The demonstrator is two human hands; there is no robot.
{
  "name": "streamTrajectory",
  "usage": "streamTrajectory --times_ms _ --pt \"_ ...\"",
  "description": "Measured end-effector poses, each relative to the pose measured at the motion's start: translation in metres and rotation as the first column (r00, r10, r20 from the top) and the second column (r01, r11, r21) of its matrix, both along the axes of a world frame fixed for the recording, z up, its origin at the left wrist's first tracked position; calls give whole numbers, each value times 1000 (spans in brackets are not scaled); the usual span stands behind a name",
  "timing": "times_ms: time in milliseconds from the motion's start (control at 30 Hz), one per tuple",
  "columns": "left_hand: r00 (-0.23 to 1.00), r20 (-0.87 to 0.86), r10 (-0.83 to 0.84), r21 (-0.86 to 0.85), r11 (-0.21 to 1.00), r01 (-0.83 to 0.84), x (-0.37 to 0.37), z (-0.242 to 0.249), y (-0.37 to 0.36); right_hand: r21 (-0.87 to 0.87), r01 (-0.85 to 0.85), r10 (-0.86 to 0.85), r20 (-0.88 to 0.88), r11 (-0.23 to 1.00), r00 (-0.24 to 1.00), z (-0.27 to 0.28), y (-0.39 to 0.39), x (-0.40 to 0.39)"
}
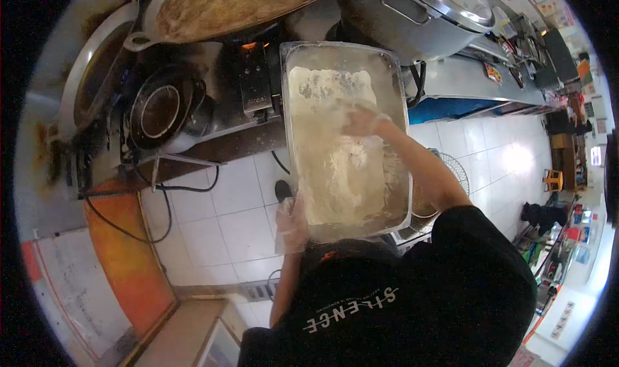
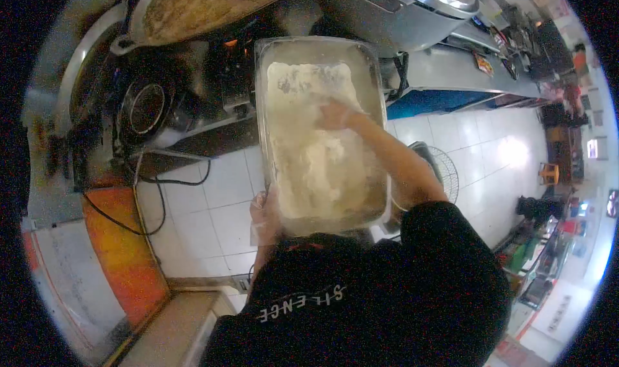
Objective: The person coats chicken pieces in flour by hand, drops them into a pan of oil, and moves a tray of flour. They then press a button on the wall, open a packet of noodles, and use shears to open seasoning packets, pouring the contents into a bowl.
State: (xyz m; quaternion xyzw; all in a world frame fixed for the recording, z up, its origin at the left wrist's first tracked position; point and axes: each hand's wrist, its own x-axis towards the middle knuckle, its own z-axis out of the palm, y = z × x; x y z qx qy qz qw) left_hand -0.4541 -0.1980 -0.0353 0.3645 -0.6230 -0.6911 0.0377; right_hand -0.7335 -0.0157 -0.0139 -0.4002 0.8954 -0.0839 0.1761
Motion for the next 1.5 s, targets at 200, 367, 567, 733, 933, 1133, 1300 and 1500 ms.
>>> streamTrajectory --times_ms 200,367,567,733,933,1133,1300,1500 --pt "999 -23 -38 13 999 39 -4 21 1 162 3 -10 41 987 999 41 23 -6" --pt "998 -58 -1 152 988 10 -2 21 -1 21 -278 278 -117 960 953 -43 69 15" --pt "1000 -8 -26 47 999 27 -4 21 -2 135 -59 59 5 989 998 -1 27 65" --pt "999 -51 -9 41 999 11 -4 15 -2 183 -120 124 -14 976 992 13 38 48" --pt "994 3 -111 -12 994 111 -1 18 -7 248 -157 232 -313 956 921 26 46 44" --pt "995 -11 -96 91 991 97 -10 53 -6 -28 113 -113 -20 993 993 69 26 40" --pt "995 -43 -90 80 992 93 -5 34 -5 -255 417 -270 459 873 846 148 6 34" --pt "997 -24 -69 90 993 71 -6 33 -3 -253 783 -452 699 569 554 135 26 3"
